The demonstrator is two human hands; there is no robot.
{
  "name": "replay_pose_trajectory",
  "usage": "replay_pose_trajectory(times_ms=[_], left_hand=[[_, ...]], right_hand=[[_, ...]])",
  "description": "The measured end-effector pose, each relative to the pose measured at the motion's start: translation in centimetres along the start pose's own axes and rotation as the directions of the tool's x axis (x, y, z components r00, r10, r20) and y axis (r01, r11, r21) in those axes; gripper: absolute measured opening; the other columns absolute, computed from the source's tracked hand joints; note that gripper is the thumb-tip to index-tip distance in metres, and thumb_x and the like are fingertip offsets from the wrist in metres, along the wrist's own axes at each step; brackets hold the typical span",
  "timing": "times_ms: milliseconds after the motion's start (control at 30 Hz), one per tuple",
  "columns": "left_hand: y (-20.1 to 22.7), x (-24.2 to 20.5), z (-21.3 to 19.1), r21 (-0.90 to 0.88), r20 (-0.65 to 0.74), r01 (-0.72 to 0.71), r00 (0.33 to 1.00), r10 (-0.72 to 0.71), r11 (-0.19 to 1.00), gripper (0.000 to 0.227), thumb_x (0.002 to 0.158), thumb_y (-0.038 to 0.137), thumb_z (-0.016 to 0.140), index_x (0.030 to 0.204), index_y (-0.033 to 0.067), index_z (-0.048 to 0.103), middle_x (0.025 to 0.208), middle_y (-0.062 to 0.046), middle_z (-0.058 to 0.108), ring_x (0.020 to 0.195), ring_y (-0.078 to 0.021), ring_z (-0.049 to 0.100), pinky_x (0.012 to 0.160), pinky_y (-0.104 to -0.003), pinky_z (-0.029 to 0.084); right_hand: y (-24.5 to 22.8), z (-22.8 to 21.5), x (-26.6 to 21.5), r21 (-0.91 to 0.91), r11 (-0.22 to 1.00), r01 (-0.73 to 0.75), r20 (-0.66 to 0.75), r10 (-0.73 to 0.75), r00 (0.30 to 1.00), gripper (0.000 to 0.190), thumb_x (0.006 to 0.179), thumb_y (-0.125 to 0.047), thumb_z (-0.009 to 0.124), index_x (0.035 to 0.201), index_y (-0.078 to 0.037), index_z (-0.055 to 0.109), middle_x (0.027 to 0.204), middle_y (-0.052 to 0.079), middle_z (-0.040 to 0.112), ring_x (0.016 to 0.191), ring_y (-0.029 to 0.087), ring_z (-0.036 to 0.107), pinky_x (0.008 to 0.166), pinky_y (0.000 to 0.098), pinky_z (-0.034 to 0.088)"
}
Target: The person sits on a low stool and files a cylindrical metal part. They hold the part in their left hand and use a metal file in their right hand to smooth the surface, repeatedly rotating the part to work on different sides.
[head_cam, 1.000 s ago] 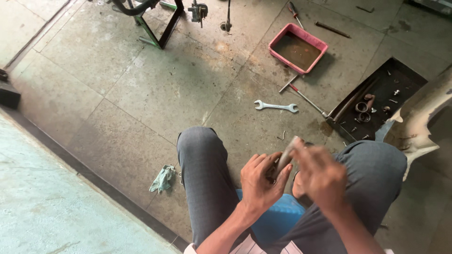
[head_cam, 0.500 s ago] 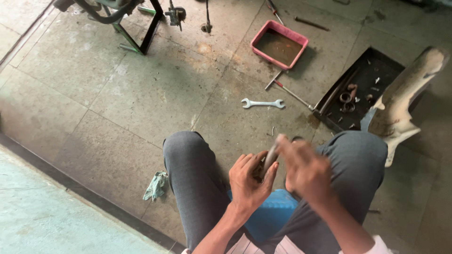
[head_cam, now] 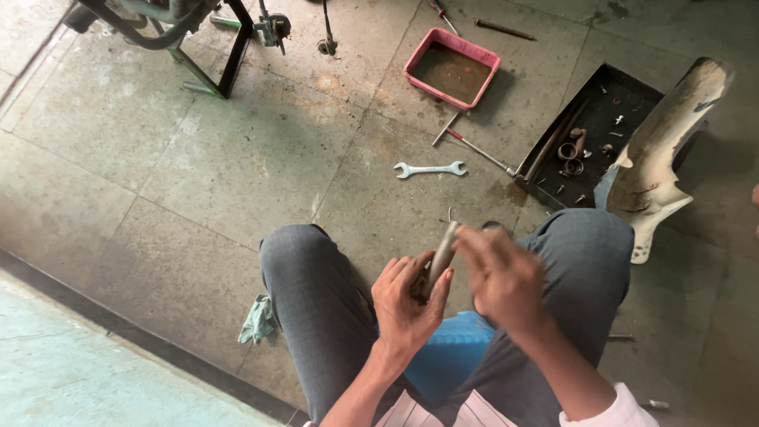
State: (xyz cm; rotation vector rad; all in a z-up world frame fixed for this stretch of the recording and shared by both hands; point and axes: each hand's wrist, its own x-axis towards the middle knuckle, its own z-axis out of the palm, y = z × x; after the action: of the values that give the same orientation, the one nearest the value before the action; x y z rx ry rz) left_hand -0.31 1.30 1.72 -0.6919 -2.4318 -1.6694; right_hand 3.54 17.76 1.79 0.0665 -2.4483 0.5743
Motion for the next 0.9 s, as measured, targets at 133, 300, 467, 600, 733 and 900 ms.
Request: replay_pose_trajectory(times_ms=[133, 300, 467, 600, 733, 900], left_hand=[[-0.2, 0.0, 0.0, 0.005, -0.016, -0.014, 1.000, 0.014, 1.000, 0.030, 0.082, 0.014, 0.082, 0.108, 0.0007, 0.074, 0.070, -0.007, 0.058, 0.062, -0.0214, 0.054, 0.057, -0.035, 0.045], [-0.5, -0.3, 0.1, 0.025, -0.017, -0.011, 1.000, 0.011, 1.000, 0.030, 0.081, 0.015, 0.084, 0.106, 0.0008, 0.074, 0.068, -0.008, 0.059, 0.061, -0.0217, 0.054, 0.056, -0.035, 0.045], [-0.5, -0.1, 0.2, 0.022, -0.020, -0.016, 1.000, 0.017, 1.000, 0.031, 0.080, 0.014, 0.083, 0.106, 0.0000, 0.074, 0.069, -0.008, 0.059, 0.061, -0.0219, 0.054, 0.056, -0.036, 0.045], [-0.6, -0.2, 0.3, 0.018, -0.016, -0.001, 1.000, 0.002, 1.000, 0.030, 0.080, 0.015, 0.084, 0.105, -0.0002, 0.074, 0.067, -0.008, 0.058, 0.060, -0.0211, 0.053, 0.055, -0.036, 0.044], [-0.8, -0.3, 0.3, 0.033, 0.008, -0.037, 0.999, 0.037, 0.999, 0.032, 0.080, 0.014, 0.082, 0.108, -0.0003, 0.074, 0.068, -0.008, 0.058, 0.061, -0.0214, 0.052, 0.056, -0.036, 0.044], [-0.6, -0.1, 0.3, 0.030, 0.006, -0.076, 0.997, 0.076, 0.997, 0.035, 0.078, 0.013, 0.081, 0.109, -0.0008, 0.073, 0.070, -0.009, 0.057, 0.064, -0.0233, 0.053, 0.058, -0.036, 0.045]], right_hand=[[-0.8, 0.1, 0.3, 0.030, 0.999, 0.029, 0.008, -0.029, 1.000, 0.021, 0.096, -0.017, 0.070, 0.116, -0.010, 0.068, 0.082, 0.004, 0.068, 0.059, 0.012, 0.064, 0.045, 0.0262, 0.049], [-1.0, -0.7, 1.2, 0.006, 0.997, -0.083, -0.118, 0.083, 0.989, 0.017, 0.102, -0.013, 0.069, 0.118, -0.010, 0.067, 0.099, 0.005, 0.071, 0.076, 0.015, 0.072, 0.059, 0.0261, 0.056], [-1.3, 0.1, 0.5, 0.001, 0.999, 0.043, -0.002, -0.043, 0.999, 0.023, 0.090, -0.018, 0.074, 0.112, -0.011, 0.073, 0.080, 0.003, 0.072, 0.055, 0.013, 0.064, 0.043, 0.0277, 0.049], [-0.4, 0.2, 0.1, 0.000, 0.999, -0.053, -0.059, 0.053, 0.997, 0.018, 0.097, -0.018, 0.070, 0.114, -0.010, 0.071, 0.084, 0.004, 0.071, 0.061, 0.010, 0.066, 0.049, 0.0235, 0.053], [-1.3, 0.3, -0.3, -0.035, 0.995, 0.090, -0.057, -0.092, 0.994, 0.017, 0.096, -0.019, 0.071, 0.112, -0.012, 0.073, 0.081, 0.001, 0.070, 0.059, 0.009, 0.065, 0.048, 0.0233, 0.052], [-2.0, -0.5, 0.4, -0.064, 0.993, 0.101, 0.034, -0.099, 0.995, 0.021, 0.091, -0.013, 0.076, 0.112, -0.013, 0.077, 0.077, 0.002, 0.070, 0.053, 0.011, 0.065, 0.043, 0.0258, 0.052]])
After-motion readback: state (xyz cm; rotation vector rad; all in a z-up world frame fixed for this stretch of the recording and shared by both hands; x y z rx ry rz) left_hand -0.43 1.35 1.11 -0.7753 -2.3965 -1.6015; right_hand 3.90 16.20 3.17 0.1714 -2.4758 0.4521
